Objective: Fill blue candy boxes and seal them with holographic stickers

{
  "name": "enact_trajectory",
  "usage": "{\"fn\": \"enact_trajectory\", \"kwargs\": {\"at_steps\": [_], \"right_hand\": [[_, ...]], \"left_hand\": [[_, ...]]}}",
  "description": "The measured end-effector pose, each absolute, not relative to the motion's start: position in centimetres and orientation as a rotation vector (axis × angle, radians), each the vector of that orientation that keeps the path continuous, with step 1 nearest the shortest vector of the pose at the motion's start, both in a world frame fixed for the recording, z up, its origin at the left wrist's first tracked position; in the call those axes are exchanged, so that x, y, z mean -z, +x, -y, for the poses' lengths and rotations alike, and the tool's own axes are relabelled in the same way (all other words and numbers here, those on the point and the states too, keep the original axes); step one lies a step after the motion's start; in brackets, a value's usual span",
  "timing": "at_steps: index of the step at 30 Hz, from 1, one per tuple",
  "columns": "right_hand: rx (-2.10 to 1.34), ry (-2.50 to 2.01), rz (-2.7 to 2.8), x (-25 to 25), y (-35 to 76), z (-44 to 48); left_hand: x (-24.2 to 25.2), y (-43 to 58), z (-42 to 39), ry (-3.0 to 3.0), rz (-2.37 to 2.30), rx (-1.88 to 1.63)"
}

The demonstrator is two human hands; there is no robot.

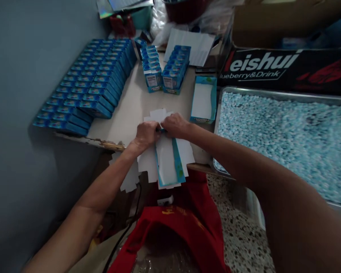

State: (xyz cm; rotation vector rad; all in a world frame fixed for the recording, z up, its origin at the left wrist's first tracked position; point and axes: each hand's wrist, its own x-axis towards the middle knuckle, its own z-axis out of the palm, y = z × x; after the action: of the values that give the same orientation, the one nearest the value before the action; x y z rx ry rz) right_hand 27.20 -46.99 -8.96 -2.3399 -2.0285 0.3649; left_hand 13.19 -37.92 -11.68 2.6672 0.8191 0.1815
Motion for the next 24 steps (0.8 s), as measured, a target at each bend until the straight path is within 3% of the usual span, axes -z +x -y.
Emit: {"fn": "enact_trajectory", "kwargs": {"at_steps": [3,7,13,19,24], "right_hand": [[-0.300,-2.310,2.268,8.8,27.4,47.0],[-0.341,-2.500,2.056,8.3,27.7,48.1],[-0.603,-2.690,1.578,8.1,26.4,51.7],[-0.263,-2.678,1.450,8.0,24.6,53.8],[-0.121,-2.213,1.946,9.3,23.3,53.7]], "left_hand": [[11.1,13.3,37.8,2.558,-0.871,-0.328],[9.1,11.0,41.3,2.568,-0.841,-0.572],[9.1,7.4,48.7,2.795,-0.903,-0.219],[11.5,6.9,47.0,2.904,-0.993,-0.156],[11.9,7.1,45.5,2.984,-0.927,-0.041]]}}
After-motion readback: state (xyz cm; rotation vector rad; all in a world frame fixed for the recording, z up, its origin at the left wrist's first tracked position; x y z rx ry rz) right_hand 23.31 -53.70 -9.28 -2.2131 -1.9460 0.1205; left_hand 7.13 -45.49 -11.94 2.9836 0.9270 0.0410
